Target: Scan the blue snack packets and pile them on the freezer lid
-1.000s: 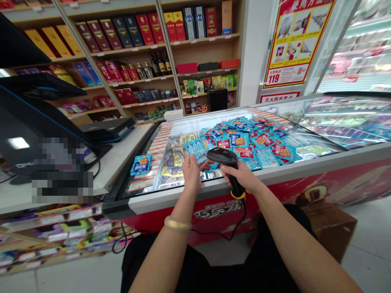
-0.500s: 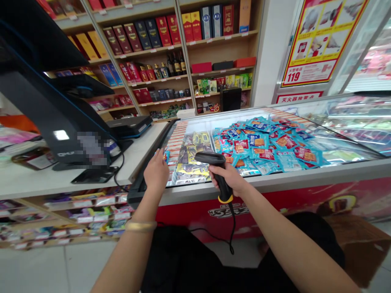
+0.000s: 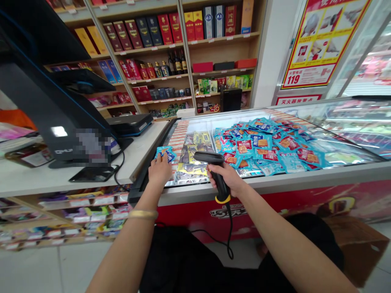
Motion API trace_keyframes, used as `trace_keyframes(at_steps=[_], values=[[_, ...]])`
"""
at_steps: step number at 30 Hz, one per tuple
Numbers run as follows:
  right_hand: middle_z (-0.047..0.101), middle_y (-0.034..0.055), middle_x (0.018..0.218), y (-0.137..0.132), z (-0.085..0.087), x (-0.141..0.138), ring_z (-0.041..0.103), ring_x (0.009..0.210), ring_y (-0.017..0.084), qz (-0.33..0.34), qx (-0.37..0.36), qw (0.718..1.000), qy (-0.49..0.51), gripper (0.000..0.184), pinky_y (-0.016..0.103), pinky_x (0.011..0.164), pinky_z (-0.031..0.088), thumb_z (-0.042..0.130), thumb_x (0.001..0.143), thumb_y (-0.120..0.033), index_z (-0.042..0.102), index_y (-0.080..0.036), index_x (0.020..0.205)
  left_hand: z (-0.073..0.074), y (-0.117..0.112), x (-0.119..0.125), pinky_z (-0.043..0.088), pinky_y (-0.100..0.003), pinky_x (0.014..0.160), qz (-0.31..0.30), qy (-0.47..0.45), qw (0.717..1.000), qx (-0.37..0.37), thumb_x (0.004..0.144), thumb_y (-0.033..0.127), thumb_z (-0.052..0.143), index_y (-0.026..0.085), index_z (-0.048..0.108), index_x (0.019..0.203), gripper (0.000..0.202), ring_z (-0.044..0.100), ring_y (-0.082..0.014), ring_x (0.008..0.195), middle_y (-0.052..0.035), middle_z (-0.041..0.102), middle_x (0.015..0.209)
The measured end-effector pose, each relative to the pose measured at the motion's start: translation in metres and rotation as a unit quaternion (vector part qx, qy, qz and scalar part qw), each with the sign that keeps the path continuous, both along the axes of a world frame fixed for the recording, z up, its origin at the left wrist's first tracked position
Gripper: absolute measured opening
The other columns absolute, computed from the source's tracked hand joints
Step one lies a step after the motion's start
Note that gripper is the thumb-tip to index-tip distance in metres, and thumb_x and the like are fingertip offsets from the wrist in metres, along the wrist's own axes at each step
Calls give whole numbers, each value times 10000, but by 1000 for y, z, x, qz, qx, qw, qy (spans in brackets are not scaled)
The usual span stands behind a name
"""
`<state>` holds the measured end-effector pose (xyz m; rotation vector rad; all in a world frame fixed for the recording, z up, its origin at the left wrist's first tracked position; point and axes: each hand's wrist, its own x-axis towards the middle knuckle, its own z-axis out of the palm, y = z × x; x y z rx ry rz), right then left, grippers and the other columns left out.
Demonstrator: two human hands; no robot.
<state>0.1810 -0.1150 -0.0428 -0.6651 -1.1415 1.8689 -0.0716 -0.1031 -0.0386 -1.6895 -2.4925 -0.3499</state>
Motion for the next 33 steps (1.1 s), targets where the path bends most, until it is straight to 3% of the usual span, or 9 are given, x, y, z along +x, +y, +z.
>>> trace_keyframes(at_steps=[4,7,10,14,19,23,27,33], values=[[586,-19,585,-4,-1,9,499,443,88,-10,9,1000,-1,282,216,421,424,760,717,-405,616,-170,774,0,0,18,366,-609,1092,-23,-3,992,128,890,372,517,143,437,1465,624,382,-426,1404,-249,401,1531],[576,-22,590,-6,2,28,490,442,85,-36,22,999,-2,300,213,413,414,771,701,-415,617,-169,780,-5,4,46,376,-555,1118,-156,-55,966,197,861,353,571,136,493,1402,588,448,-363,1371,-230,503,1447],[571,-26,607,-4,7,54,494,448,84,-75,38,996,2,348,211,407,416,799,665,-437,619,-166,786,-9,11,86,393,-490,1136,-318,-123,914,221,843,347,608,175,504,1383,576,492,-292,1346,-168,549,1415],[578,-19,616,3,10,91,500,452,81,-136,36,990,1,394,204,402,420,829,621,-459,610,-162,756,-16,19,143,382,-461,1153,-414,-160,880,167,825,322,634,127,464,1424,652,467,-292,1374,-203,497,1463],[587,-17,620,8,5,119,497,446,84,-182,30,983,-3,386,213,399,431,834,615,-448,617,-168,769,-22,24,177,393,-509,1127,-392,-133,905,97,782,254,640,129,485,1419,667,510,-329,1325,-202,526,1432],[585,-15,626,11,0,121,501,459,86,-167,33,985,-4,358,216,413,437,809,660,-440,619,-166,790,-22,26,176,412,-463,1115,-386,-138,907,96,825,233,589,142,563,1349,533,572,-291,1255,-165,594,1369],[574,-15,608,12,-2,119,496,460,86,-164,33,986,-16,367,213,414,423,806,664,-451,610,-165,784,-20,26,172,452,-398,1076,-375,-206,896,119,893,227,506,161,633,1256,391,606,-254,1214,-132,660,1295],[574,-20,621,10,-2,118,496,459,83,-167,30,985,-24,402,212,419,410,812,642,-472,606,-166,804,-15,25,165,514,-330,887,-222,-335,887,226,906,267,507,174,680,1084,265,682,-208,941,-75,746,1037]])
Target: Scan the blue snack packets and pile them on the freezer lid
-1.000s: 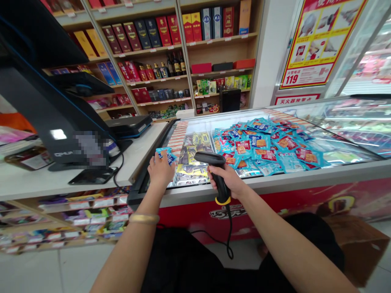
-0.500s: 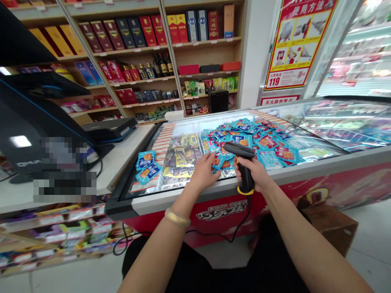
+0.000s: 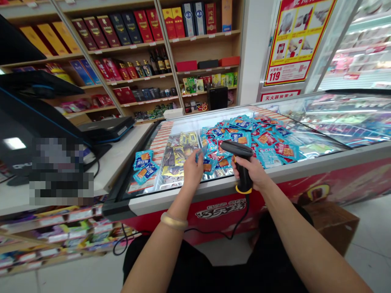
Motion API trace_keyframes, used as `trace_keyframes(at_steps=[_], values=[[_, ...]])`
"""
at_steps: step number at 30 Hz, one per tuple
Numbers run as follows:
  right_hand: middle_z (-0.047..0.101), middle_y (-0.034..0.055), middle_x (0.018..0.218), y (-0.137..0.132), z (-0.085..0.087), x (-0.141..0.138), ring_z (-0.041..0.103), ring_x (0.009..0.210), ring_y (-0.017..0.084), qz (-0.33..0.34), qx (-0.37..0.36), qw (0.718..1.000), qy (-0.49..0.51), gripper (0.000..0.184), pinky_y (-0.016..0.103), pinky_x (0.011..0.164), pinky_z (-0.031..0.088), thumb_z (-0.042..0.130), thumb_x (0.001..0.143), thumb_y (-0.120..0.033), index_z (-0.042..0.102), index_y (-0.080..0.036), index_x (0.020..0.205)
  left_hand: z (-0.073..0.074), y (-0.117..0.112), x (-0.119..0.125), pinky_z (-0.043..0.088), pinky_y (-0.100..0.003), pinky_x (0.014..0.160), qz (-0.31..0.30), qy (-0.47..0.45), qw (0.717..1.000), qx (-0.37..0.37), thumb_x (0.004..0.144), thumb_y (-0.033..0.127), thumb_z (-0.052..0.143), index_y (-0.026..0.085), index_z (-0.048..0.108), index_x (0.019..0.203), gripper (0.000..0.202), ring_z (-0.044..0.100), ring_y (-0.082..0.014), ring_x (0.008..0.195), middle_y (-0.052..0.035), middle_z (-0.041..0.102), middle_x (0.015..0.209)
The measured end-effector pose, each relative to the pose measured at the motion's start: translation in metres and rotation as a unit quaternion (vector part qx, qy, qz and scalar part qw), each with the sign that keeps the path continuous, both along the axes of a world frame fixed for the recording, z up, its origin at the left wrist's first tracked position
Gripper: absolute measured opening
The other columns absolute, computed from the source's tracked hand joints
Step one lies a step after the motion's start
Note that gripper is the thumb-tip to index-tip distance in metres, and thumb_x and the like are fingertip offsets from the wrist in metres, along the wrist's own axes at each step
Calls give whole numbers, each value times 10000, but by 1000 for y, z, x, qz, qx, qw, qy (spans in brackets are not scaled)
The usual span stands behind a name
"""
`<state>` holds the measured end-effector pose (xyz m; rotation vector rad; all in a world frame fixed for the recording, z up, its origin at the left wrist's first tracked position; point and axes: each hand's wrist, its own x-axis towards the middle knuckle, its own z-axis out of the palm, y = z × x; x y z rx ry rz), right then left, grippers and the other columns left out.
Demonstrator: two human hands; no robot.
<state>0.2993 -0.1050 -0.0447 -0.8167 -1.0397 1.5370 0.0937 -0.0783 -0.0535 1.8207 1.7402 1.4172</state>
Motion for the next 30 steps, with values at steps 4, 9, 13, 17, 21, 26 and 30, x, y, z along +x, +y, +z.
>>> trace_keyframes(at_steps=[4,9,13,17,21,26,30], values=[[562,-22,615,0,-5,0,495,469,87,22,38,999,-26,378,220,439,415,793,687,-476,604,-167,797,0,-2,-5,506,-284,732,26,-86,996,-13,835,302,584,166,663,920,178,650,-175,747,-25,726,830],[560,-12,585,2,-11,0,489,467,94,54,83,992,-80,341,233,457,403,751,759,-467,589,-167,763,1,-4,-3,477,-266,688,-13,-81,996,-32,817,295,575,178,650,866,148,607,-154,676,3,693,757],[558,-15,572,1,-9,-1,485,460,101,81,96,988,-92,351,243,461,397,744,755,-483,599,-167,799,2,-4,-1,452,-261,670,-26,-25,999,-27,818,305,570,185,624,804,132,554,-143,646,10,640,712],[543,-22,544,0,-6,-3,487,458,104,106,111,982,-113,349,247,471,403,740,749,-474,613,-157,815,0,-3,-2,452,-258,670,-30,-12,999,-31,826,304,560,187,631,851,139,534,-137,633,16,619,706],[539,-25,522,-2,-5,-4,483,450,104,108,108,981,-117,352,246,468,400,735,742,-479,599,-159,794,1,-4,-1,467,-259,698,-40,-12,998,-42,832,300,554,191,628,852,133,536,-133,622,25,605,675],[545,-22,510,-3,-4,-3,485,449,107,108,98,982,-118,357,250,469,412,738,735,-489,583,-168,756,3,-6,-1,459,-254,679,-32,-2,999,-35,833,311,556,193,627,859,141,540,-137,631,21,610,680],[551,-18,514,-3,-3,-2,488,449,109,103,103,983,-110,363,250,468,407,737,743,-500,595,-167,765,4,-6,-1,458,-257,667,-18,16,999,-29,823,304,570,191,632,833,129,547,-141,635,19,617,671]])
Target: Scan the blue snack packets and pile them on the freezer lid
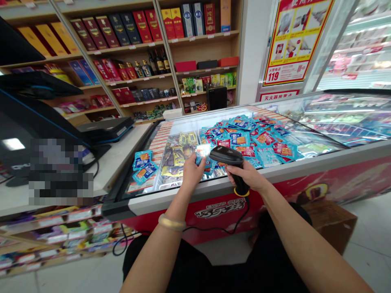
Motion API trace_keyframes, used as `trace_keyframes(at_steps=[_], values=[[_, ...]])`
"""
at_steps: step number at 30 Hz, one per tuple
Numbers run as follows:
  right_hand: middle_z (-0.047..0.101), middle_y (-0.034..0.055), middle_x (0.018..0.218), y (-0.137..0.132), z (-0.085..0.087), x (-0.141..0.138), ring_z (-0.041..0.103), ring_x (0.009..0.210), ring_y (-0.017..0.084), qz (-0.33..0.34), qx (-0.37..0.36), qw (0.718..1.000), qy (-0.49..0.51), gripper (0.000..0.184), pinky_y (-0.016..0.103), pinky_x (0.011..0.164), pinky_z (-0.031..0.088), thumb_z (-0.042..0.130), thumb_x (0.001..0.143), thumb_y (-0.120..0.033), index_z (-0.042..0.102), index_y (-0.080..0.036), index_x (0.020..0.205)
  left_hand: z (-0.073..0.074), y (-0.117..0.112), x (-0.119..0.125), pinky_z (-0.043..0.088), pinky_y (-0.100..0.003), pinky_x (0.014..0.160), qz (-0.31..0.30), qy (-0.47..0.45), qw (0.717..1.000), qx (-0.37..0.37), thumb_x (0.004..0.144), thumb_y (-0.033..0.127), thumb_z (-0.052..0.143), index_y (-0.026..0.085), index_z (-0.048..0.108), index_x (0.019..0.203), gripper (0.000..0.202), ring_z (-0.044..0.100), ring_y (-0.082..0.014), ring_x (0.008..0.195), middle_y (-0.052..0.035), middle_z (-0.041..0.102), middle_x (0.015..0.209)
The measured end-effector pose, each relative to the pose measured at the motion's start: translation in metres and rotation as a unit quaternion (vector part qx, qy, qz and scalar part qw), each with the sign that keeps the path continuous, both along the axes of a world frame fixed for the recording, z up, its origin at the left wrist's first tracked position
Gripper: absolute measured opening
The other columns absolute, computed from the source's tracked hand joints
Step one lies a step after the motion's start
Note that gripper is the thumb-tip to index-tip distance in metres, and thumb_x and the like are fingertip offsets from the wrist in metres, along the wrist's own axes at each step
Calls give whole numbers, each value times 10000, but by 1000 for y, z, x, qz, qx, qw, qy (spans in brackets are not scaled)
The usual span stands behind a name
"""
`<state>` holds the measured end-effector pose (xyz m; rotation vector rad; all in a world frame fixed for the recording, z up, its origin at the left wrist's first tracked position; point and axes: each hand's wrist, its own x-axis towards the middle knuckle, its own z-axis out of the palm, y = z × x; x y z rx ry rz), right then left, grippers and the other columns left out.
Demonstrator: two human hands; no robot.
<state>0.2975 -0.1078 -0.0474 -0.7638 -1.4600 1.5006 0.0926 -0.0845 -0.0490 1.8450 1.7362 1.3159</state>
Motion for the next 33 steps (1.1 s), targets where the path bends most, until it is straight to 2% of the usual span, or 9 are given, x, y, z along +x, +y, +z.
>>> trace_keyframes(at_steps=[4,7,12,15,18,20,22,29,33], values=[[542,-21,512,-4,0,-5,481,447,107,-10,3,1000,14,363,250,466,405,745,738,-502,602,-168,758,1,-3,1,497,-279,712,9,-3,1000,16,859,306,530,184,661,890,181,604,-160,678,-8,670,739],[545,-21,532,-8,0,-16,481,450,100,-3,-2,999,39,342,241,464,406,732,756,-487,602,-171,760,4,-7,-10,512,-329,882,40,24,997,66,900,282,484,180,652,1134,305,669,-211,928,-75,724,1009],[534,-33,516,-10,4,-51,472,423,94,42,-25,997,52,332,228,435,397,731,749,-471,609,-166,794,13,-12,-71,427,-390,1084,103,155,978,99,929,232,404,158,525,1387,480,582,-257,1218,-149,637,1276],[533,-28,495,-8,7,-73,471,415,89,63,-45,996,49,343,222,431,400,734,739,-474,584,-165,727,18,-12,-111,379,-468,1134,160,221,962,26,923,198,371,165,478,1444,533,528,-288,1298,-179,561,1382],[539,-20,497,-7,9,-92,483,421,89,79,-65,994,42,349,218,430,414,757,714,-453,562,-166,676,17,-14,-135,243,-688,1135,205,281,926,-149,914,380,472,220,452,1477,585,291,-435,1461,-190,327,1593],[544,-23,512,-6,10,-99,496,426,93,85,-79,992,43,338,218,426,422,775,692,-429,559,-170,680,14,-13,-142,176,-762,1104,210,288,903,-239,918,499,450,277,407,1508,632,153,-479,1496,-159,180,1657],[550,-26,529,-5,10,-103,505,429,95,87,-88,991,48,321,216,425,426,783,680,-407,563,-174,699,10,-10,-145,160,-759,1109,204,282,898,-271,949,509,363,311,343,1539,622,115,-457,1509,-137,114,1673],[557,-22,537,-1,8,-104,496,432,92,80,-115,988,71,299,214,427,418,765,693,-399,567,-175,692,8,6,-152,179,-768,1099,212,282,904,-240,940,503,389,331,355,1530,616,181,-448,1499,-137,169,1661],[559,-18,563,-1,8,-99,489,444,87,72,-102,988,93,307,215,432,409,751,716,-426,578,-172,708,15,-1,-141,142,-728,1137,214,297,911,-192,924,531,443,262,314,1553,696,100,-437,1518,-177,140,1662]])
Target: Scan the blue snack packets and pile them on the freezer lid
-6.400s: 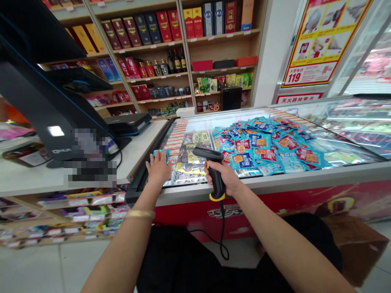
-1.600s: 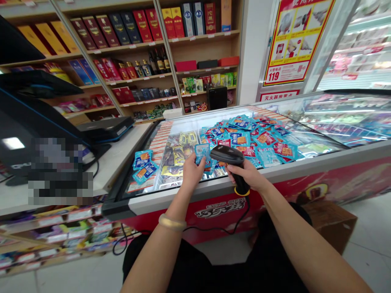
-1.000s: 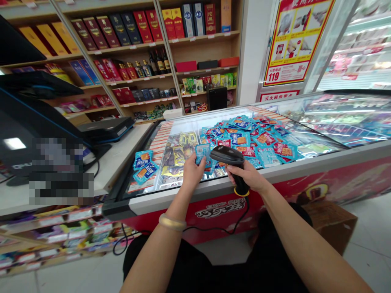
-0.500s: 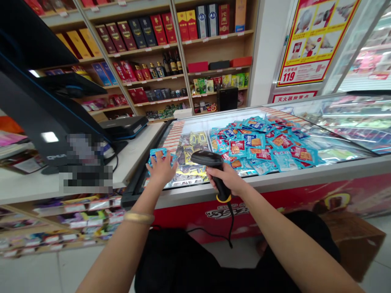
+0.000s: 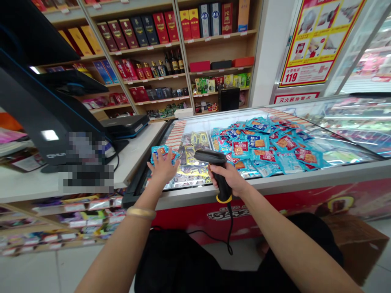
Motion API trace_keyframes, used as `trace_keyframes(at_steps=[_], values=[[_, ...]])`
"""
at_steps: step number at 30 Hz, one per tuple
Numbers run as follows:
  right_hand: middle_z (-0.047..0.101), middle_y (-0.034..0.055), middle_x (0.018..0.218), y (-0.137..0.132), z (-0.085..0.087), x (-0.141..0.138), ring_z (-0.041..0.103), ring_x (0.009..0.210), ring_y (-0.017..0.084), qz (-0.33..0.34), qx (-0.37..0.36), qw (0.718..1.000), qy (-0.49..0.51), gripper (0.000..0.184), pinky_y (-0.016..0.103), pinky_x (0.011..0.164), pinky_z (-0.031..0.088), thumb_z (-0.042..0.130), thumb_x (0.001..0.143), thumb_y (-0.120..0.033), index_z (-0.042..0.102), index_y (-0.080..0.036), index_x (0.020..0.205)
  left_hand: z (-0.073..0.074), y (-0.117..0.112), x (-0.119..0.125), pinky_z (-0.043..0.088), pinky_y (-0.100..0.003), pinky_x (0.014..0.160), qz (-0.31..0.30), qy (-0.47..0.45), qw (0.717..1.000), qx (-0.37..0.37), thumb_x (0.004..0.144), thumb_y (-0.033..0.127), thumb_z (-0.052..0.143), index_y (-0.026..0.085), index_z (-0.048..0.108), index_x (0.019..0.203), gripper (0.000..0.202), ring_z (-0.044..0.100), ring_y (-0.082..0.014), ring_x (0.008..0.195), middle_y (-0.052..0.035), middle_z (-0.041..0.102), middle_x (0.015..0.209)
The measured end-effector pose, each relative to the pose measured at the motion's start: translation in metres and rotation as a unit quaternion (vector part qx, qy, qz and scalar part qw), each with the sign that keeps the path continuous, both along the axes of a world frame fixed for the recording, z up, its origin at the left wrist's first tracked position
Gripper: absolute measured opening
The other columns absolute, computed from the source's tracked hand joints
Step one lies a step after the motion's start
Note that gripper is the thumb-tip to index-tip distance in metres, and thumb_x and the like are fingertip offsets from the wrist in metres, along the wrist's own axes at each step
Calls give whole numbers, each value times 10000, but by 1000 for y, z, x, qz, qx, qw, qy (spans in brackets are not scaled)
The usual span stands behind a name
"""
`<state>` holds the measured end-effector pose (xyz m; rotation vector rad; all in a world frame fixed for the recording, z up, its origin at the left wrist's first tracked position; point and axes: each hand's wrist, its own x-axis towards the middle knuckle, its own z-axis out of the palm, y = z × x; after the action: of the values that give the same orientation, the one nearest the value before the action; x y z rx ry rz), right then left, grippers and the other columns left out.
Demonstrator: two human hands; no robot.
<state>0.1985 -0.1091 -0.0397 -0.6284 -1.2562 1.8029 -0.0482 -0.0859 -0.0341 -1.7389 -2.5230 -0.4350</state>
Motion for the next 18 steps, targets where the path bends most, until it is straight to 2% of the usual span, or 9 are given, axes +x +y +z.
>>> trace_keyframes(at_steps=[2,4,6,8,10,12,14,18], values=[[562,-17,576,0,1,9,482,448,88,-13,7,1000,5,303,218,430,408,745,724,-435,593,-173,744,3,-4,13,178,-654,1173,-56,6,998,37,920,475,491,186,345,1537,697,129,-406,1523,-219,182,1643],[563,-16,585,1,3,23,476,450,89,-34,12,999,-2,307,220,426,407,751,717,-437,598,-174,759,3,-5,30,238,-549,1197,-149,-15,987,64,908,423,530,129,393,1502,677,213,-357,1514,-238,255,1615],[565,-13,598,2,6,41,478,459,89,-56,15,998,-17,314,220,431,411,757,714,-440,593,-175,756,1,-4,51,286,-474,1197,-251,-58,963,79,883,411,572,131,435,1469,664,298,-309,1491,-215,336,1587],[575,-8,623,3,7,60,487,474,93,-75,15,997,-24,325,224,435,417,764,710,-447,598,-175,772,-3,-2,73,321,-453,1186,-333,-95,935,83,838,400,632,151,467,1444,676,358,-292,1464,-191,396,1561],[585,-4,652,3,6,77,495,489,97,-94,16,995,-26,332,227,439,423,771,707,-447,604,-174,793,-8,0,94,353,-452,1171,-385,-114,913,73,786,345,680,155,485,1428,698,412,-296,1431,-188,449,1526],[584,-4,660,3,3,90,493,492,96,-112,17,993,-31,321,226,438,420,767,718,-440,608,-174,805,-12,1,111,382,-457,1152,-402,-116,906,61,749,262,680,157,511,1404,685,482,-302,1375,-183,520,1465],[577,-8,653,4,0,99,488,489,92,-126,17,991,-30,306,222,437,412,756,735,-435,611,-175,807,-16,1,122,406,-453,1136,-393,-111,911,60,731,198,647,162,553,1362,640,541,-299,1313,-167,586,1392],[584,-6,648,6,-7,103,498,488,95,-119,21,992,-29,313,226,444,415,766,733,-435,617,-171,809,-23,0,127,428,-448,1123,-369,-105,920,77,708,120,589,188,611,1296,593,573,-279,1265,-138,617,1345]])
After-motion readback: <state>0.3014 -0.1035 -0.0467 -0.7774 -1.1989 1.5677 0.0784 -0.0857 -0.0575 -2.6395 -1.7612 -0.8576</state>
